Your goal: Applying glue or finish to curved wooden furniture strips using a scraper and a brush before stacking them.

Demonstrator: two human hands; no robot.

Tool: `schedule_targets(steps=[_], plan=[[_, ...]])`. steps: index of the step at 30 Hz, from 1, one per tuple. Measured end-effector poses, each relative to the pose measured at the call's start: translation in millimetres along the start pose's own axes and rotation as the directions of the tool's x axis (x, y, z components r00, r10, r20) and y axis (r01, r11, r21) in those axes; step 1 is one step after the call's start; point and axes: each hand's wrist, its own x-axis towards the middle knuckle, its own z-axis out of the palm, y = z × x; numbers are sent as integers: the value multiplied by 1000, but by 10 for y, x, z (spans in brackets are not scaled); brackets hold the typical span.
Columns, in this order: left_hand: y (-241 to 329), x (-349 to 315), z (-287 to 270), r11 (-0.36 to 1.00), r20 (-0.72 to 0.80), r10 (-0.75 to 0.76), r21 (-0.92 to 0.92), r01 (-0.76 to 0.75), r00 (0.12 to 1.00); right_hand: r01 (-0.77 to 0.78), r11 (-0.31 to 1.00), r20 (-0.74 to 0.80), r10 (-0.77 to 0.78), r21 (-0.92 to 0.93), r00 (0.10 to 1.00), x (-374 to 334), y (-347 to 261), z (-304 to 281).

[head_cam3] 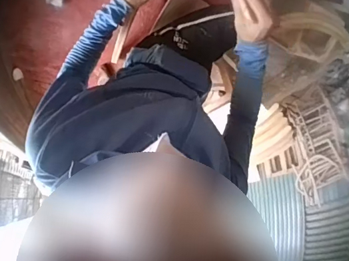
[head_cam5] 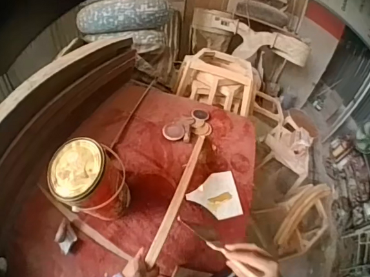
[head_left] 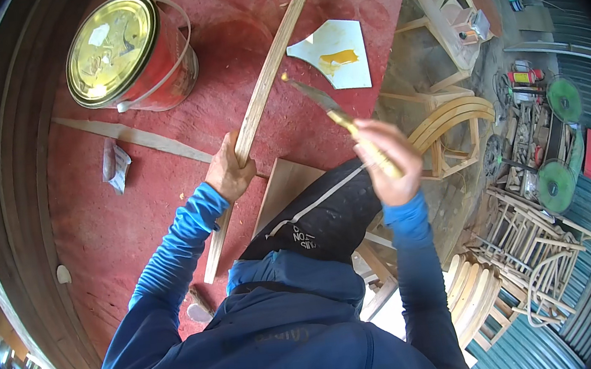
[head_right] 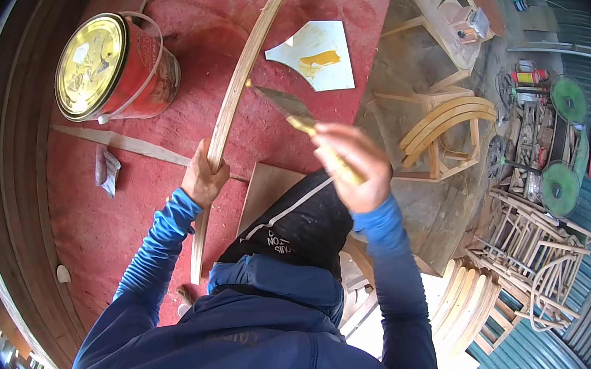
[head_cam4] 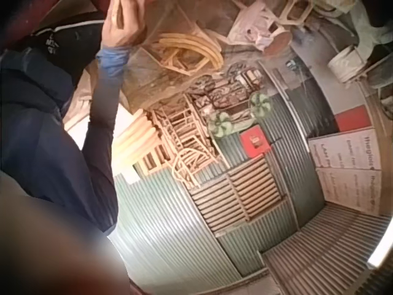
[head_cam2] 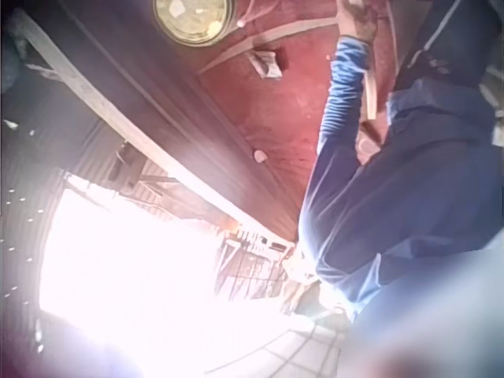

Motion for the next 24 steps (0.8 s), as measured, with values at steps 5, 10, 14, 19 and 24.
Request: schedule_targets(steps=[5, 10, 14, 19, 24], plan=[[15, 19, -3, 1000, 14, 25, 9, -25, 1000, 172, 972, 139, -150, -163, 979, -239, 67, 307], [19, 17, -31, 1000, 40, -15, -9, 15, 999, 214, 958, 139, -189, -193, 972, -237, 140, 445], [-26, 20, -21, 1000, 24, 18, -21, -17, 1000, 281, 935, 216, -235, -218, 948, -201, 197, 517], [-36, 40, -16, 1000, 36, 9, -29, -8, 999, 330, 896, 319, -233, -297, 919, -249, 148, 482], [-28, 17, -12, 1000, 37, -11, -1, 11, 999, 271, 933, 250, -210, -237, 945, -105, -2, 369]])
